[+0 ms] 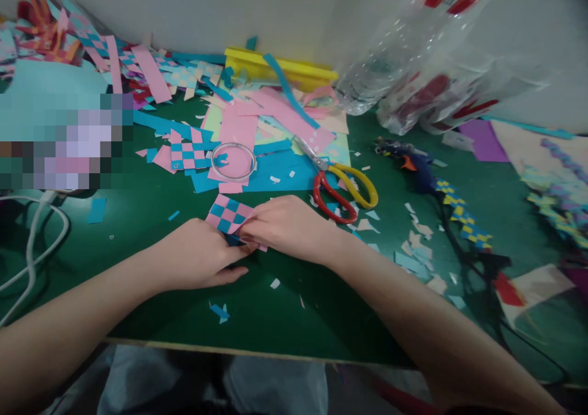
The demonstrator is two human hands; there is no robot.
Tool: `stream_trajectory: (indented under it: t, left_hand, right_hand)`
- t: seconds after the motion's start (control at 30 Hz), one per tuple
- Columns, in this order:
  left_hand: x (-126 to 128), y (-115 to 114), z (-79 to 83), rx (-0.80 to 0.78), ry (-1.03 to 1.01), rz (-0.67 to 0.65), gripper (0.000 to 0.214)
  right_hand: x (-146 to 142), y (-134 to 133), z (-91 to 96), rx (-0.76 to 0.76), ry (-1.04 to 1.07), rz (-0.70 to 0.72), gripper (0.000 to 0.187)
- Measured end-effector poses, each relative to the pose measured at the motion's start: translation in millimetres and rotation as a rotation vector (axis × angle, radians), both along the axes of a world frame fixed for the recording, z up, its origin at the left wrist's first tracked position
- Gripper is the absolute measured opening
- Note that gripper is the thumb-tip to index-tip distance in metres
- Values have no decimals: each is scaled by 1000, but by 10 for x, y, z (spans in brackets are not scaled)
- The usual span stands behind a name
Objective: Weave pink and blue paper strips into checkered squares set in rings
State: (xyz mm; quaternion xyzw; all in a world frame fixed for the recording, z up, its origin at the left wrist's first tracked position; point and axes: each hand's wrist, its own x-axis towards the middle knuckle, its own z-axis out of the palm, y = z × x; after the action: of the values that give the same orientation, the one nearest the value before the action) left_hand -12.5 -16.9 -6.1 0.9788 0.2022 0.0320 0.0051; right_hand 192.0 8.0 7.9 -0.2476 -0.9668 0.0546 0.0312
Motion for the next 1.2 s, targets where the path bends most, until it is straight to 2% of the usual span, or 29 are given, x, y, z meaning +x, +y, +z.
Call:
stream_trajectory:
  t: [0.23,0.37,0.57,0.8,1.07,1.2]
  left_hand:
    - [5,8,-14,-4,-3,-5,32]
    - [9,11,-11,9,6,-4,33]
    - [0,6,-15,-2,-15,-6,31]
    - [18,5,5,-19,-5,2,31]
    - [16,12,-8,-28,13,2,32]
    - [15,10,-19,-25,-14,6,31]
  right_hand:
    - [43,46,15,-45,24,21,15]
    - [67,83,-33,-32,85,50,17]
    - [37,54,-10,27,64,67,23]
    - [15,51,-37,48,55,72,20]
    - [38,72,-12,-10,45,69,17]
    - [15,51,-9,23,34,53,17]
